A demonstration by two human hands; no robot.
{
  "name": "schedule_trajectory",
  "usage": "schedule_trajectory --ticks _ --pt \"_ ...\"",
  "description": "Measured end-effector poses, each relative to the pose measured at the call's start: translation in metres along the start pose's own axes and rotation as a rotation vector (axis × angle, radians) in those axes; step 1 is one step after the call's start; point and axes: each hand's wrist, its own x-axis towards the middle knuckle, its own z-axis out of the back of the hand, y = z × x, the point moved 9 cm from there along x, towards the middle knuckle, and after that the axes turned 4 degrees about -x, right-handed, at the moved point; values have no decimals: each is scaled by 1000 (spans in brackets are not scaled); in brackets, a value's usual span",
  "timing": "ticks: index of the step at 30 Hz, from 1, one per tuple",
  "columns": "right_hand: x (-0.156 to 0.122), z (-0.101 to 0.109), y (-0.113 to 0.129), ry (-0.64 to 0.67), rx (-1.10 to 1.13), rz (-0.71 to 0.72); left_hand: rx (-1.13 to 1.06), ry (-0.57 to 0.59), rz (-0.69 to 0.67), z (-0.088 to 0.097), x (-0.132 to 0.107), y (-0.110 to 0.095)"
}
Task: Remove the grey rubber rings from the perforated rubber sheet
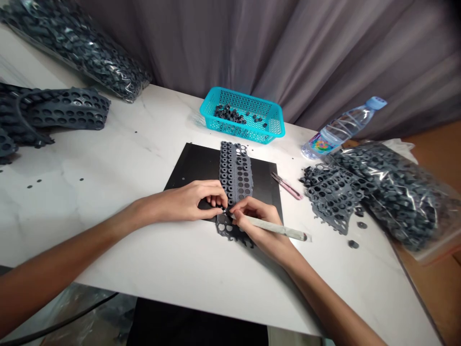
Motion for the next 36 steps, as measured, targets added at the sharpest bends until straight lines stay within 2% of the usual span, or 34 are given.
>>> schedule_trajectory --ticks 28,32,36 --pt "1 -2 9 -3 -22 37 20 -13 5 2 0 -3" --pt "0 -3 11 -5 -59 51 109 1 1 0 -2 -7" --pt "-2 -4 17 -17 -117 70 315 11 -122 -7 -4 -16"
